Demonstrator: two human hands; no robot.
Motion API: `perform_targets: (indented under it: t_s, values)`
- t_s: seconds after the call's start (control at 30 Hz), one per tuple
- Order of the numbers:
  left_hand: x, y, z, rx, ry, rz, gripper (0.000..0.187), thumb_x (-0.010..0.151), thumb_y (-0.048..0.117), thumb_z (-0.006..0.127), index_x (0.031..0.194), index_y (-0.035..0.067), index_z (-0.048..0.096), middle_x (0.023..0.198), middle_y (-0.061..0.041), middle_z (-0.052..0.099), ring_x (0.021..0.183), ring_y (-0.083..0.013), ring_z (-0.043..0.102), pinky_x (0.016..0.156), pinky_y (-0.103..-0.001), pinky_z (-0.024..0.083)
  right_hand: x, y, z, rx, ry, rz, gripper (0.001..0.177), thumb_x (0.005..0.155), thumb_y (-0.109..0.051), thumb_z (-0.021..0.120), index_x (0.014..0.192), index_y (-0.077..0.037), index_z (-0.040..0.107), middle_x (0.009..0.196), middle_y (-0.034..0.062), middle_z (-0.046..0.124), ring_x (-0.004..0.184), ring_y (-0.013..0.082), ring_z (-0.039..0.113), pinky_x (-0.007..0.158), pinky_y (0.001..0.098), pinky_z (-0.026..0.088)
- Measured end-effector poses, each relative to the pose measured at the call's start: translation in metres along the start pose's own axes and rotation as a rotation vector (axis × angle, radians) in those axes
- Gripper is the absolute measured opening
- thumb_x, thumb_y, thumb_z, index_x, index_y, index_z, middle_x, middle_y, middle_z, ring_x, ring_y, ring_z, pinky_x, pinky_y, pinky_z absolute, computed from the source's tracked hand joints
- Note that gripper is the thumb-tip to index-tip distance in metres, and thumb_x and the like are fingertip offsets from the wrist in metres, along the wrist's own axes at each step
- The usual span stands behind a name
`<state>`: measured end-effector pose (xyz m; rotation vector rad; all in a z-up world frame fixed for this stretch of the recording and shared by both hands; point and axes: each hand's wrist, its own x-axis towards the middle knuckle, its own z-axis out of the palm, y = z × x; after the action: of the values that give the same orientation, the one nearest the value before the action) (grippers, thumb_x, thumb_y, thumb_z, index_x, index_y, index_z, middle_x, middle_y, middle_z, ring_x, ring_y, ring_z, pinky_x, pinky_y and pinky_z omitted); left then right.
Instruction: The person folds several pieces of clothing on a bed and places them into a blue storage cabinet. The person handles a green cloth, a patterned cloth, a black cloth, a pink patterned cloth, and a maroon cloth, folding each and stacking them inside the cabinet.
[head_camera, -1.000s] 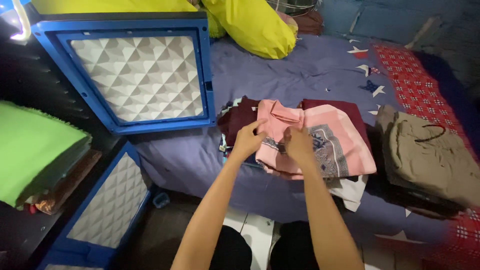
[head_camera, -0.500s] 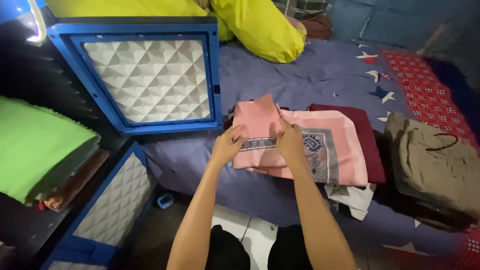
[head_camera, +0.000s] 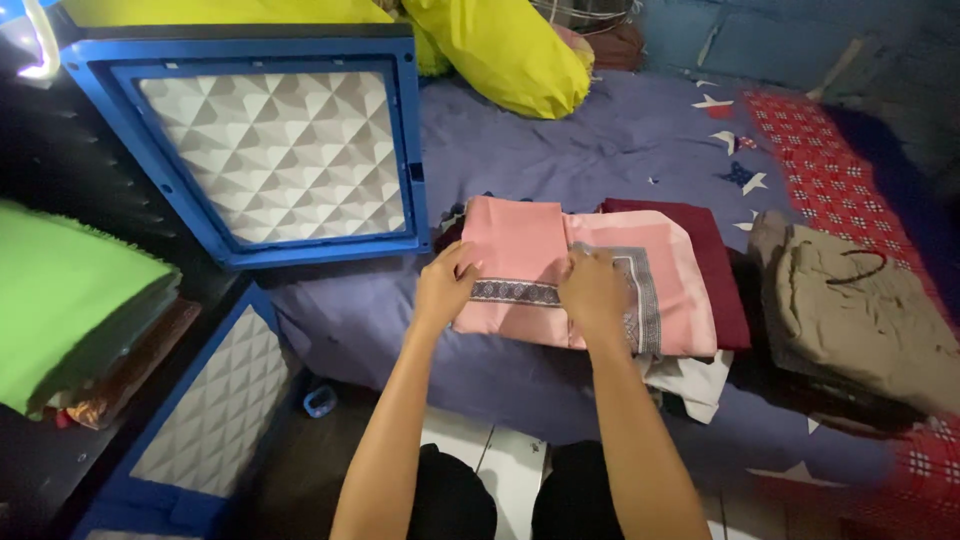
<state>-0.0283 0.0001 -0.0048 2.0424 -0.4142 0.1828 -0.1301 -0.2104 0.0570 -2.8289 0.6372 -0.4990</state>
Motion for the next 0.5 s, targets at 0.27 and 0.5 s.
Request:
perform_targets:
  t_s: [0.27, 0.5]
  values:
    - [-0.01, 0.047, -0.024, 0.124, -0.013, 0.0, 0.043, 0.09, 0.028, 0.064, 0.132, 0.028, 0.068, 0.142, 0.005, 0.064, 0.121, -0.0321, 0.064, 0.1, -0.054, 0.054, 0.007, -0.009, 0.037, 0.014, -0.167, -0.187, 0.052, 0.106, -0.045, 0.038, 0.154, -0.026, 0.048, 0.155, 0.0096, 0.049, 0.144, 0.0387, 0.044, 0.116, 0.06, 0.035]
    - [-0.009, 0.026, 0.02, 0.618, 0.417, 0.379, 0.039, 0.083, 0.036, 0.073, 0.119, 0.02, 0.075, 0.14, 0.0, 0.062, 0.125, -0.0285, 0.054, 0.088, -0.045, 0.054, 0.011, 0.036, -0.004, 0.094, 0.199, -0.058, 0.028, 0.094, -0.022, 0.064, 0.115, -0.007, 0.075, 0.096, 0.0233, 0.075, 0.09, 0.0481, 0.073, 0.074, 0.0542, 0.061]
